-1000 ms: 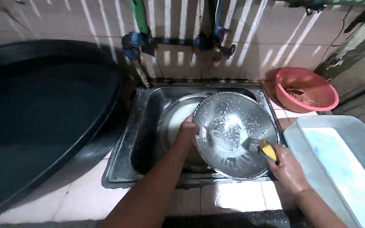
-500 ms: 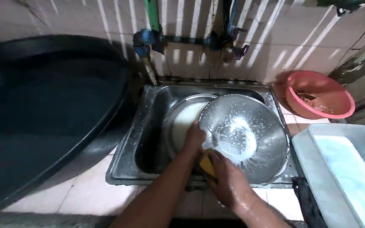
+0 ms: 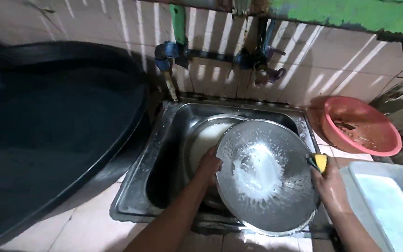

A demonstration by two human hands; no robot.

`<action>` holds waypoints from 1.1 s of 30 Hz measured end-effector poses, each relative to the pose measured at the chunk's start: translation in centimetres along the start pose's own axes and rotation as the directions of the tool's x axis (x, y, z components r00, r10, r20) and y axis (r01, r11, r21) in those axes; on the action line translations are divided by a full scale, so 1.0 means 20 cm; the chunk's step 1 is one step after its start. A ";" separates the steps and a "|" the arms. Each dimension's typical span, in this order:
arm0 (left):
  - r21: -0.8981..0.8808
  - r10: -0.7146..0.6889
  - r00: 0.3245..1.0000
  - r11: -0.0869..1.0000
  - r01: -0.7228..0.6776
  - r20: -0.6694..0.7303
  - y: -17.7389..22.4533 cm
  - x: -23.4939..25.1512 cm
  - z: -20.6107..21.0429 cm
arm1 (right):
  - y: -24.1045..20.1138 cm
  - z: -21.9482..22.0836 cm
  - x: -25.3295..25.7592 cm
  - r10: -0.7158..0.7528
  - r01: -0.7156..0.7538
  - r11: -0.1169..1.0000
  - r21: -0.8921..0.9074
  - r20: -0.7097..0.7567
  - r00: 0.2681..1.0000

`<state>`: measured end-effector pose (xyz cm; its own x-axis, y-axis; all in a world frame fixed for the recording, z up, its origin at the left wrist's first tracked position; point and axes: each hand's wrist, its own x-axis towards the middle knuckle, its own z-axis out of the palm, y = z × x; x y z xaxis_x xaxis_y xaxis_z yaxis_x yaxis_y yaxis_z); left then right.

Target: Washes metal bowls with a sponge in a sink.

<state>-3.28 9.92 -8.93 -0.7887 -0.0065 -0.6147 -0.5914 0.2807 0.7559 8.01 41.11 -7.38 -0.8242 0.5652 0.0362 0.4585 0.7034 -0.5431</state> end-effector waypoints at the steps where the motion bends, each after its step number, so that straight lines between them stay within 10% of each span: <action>1: 0.021 0.009 1.000 1.000 -0.009 0.004 0.01 0.00 0.00 | -0.01 0.02 0.09 0.005 -0.005 1.000 -0.018 -0.006 1.000; 11: 0.209 0.165 0.978 0.960 -0.189 0.126 0.12 -0.03 0.01 | -0.72 0.40 0.56 -0.232 0.264 0.958 -0.108 0.249 0.941; 17: 0.200 0.192 0.973 0.956 -0.215 0.126 0.16 -0.05 0.04 | -0.97 0.58 0.30 -0.715 0.726 0.672 0.144 0.379 0.587; 23: 0.115 0.185 0.977 0.974 -0.198 0.110 0.08 -0.07 0.06 | -0.63 0.37 0.65 -0.246 0.312 0.932 -0.185 0.309 0.919; 33: -0.024 0.157 0.988 0.987 -0.157 0.005 0.03 -0.10 0.09 | 0.04 0.01 0.05 0.104 -0.097 0.989 -0.110 0.062 0.993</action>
<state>-1.75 11.72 -7.72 -0.8710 0.0422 -0.4895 -0.4643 0.2551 0.8481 7.48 42.07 -7.99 -0.7908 0.6076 -0.0730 0.5702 0.6883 -0.4484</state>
